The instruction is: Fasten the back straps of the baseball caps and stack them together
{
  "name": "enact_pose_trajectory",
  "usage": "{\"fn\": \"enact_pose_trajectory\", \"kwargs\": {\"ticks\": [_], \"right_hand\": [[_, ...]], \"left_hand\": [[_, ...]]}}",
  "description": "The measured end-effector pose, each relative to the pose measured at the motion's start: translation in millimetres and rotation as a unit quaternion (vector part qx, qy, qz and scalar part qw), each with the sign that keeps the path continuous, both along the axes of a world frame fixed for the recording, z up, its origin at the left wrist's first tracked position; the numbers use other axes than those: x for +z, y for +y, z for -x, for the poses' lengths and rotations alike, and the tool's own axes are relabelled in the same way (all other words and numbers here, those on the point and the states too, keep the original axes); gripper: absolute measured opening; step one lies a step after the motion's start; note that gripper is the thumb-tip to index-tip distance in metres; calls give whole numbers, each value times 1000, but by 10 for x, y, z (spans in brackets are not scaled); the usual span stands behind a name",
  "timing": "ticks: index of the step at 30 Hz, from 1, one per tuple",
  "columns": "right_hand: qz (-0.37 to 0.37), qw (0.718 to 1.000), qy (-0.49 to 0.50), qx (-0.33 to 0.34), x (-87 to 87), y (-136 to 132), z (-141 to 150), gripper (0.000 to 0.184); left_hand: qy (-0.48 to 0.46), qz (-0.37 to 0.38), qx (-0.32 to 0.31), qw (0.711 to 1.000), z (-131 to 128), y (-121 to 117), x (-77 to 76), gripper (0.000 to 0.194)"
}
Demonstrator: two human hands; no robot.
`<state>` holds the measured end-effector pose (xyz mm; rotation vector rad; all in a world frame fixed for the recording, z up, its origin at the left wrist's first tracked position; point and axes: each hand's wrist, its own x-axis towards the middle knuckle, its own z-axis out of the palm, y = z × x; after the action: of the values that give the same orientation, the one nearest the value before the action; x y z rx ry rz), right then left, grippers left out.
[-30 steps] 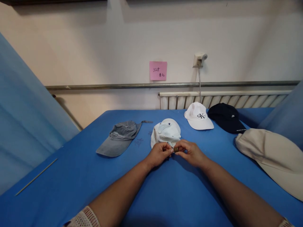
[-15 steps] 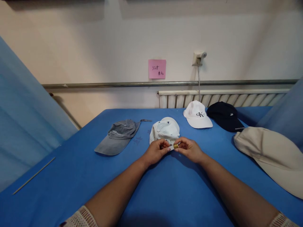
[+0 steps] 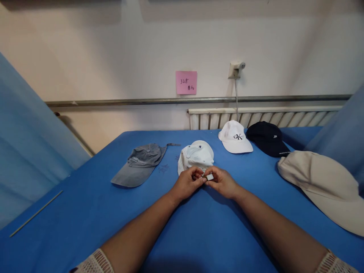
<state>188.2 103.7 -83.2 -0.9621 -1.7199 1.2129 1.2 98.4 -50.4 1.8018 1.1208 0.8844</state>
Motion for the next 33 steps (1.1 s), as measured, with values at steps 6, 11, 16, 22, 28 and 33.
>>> {"fn": "enact_pose_trajectory", "kwargs": {"ticks": [6,11,16,22,28,33], "right_hand": [[65,994,88,25,95,-12,-22,30],[114,978,117,-127,115,157,-174,30],[121,982,91,-110,88,161,-119,39],[103,993,50,-30,69,43,48,34],[133,989,55,-23,97,53,42,30],[153,983,59,-82,125,100,-17,21]], "left_hand": [[-7,38,-11,999,5,45,-13,25],[-72,69,8,995,55,144,-49,24],[-78,87,0,993,89,163,-23,28],[37,-14,-44,998,35,60,81,22],[188,-171,0,967,-28,-61,136,9],[203,-194,12,960,-26,-53,106,11]]}}
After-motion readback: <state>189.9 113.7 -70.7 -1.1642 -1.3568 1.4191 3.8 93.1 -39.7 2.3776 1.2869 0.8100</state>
